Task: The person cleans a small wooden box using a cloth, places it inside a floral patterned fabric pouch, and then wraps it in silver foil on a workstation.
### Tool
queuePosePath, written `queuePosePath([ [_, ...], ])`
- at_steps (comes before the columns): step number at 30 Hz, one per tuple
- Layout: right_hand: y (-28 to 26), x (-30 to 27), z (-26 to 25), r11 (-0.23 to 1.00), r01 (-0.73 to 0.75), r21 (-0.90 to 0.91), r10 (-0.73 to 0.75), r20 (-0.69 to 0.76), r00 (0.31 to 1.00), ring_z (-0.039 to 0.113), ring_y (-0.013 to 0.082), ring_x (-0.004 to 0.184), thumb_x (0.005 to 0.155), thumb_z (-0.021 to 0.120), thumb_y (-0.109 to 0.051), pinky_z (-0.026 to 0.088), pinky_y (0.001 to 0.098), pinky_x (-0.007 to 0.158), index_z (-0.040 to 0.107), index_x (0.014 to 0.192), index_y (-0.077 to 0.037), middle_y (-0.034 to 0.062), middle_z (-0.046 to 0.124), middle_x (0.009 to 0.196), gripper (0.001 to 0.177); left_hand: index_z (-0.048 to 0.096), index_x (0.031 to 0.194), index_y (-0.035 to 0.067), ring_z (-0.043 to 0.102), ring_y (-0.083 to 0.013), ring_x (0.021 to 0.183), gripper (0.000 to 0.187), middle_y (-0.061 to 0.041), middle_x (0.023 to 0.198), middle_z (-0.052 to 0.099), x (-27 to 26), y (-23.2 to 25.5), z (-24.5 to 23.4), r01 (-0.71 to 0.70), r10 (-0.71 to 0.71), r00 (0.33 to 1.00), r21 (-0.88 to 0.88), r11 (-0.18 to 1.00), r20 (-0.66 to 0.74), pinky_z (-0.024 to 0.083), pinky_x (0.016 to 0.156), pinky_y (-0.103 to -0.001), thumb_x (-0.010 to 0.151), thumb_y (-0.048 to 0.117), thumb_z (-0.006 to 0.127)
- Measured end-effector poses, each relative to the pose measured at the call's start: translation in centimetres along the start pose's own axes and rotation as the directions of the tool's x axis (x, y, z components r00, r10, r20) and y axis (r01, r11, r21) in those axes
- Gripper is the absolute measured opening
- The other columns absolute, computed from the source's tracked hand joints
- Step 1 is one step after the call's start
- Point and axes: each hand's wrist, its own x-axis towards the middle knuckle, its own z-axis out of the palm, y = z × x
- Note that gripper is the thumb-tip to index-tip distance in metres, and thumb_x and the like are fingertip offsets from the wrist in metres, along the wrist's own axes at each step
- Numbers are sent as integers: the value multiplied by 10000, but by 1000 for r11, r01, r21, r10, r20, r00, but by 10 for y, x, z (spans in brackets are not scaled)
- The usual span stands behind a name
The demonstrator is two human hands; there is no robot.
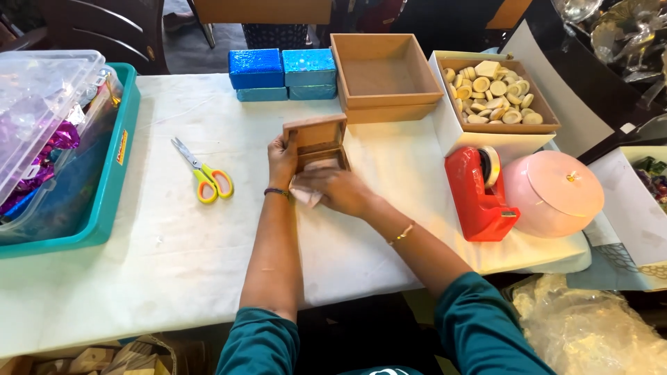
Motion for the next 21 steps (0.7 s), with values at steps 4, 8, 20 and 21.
queuePosePath([
  [4, 36, -22, 19, 996, -81, -46, 83, 58, 995, 653, 254, 1192, 772, 778, -97, 515, 388, 1023, 722, 1264, -187, 19, 729, 1259, 503, 693, 885, 13, 469, -39, 753, 432, 76, 802, 614, -8, 20, -2, -9, 10, 998, -8, 1000, 68, 435, 667, -248, 1005, 428, 700],
  [8, 54, -39, 1, 987, -71, -146, 80, 55, 995, 648, 219, 1141, 757, 814, -184, 463, 417, 1056, 722, 1223, -176, 21, 730, 1200, 475, 700, 928, 18, 503, -40, 780, 454, 68, 837, 643, -17, 39, 7, 23, -22, 998, -24, 999, 53, 463, 699, -243, 977, 470, 701],
  [20, 44, -18, 42, 992, -39, -121, 34, -41, 999, 656, 248, 1070, 768, 828, -198, 485, 394, 976, 741, 1105, -124, 58, 737, 1067, 357, 706, 925, 2, 490, -43, 787, 494, 58, 813, 625, -16, 30, 13, -111, 110, 994, 62, 992, 11, 467, 707, -253, 999, 490, 678],
  [21, 33, -11, 44, 993, -69, -97, 67, -26, 997, 656, 262, 1049, 747, 844, -218, 487, 402, 958, 743, 1097, -118, 72, 727, 1021, 377, 706, 936, 0, 479, -41, 796, 496, 61, 815, 608, -16, 26, 11, -116, 115, 993, 88, 989, 19, 465, 713, -253, 1008, 490, 673],
])
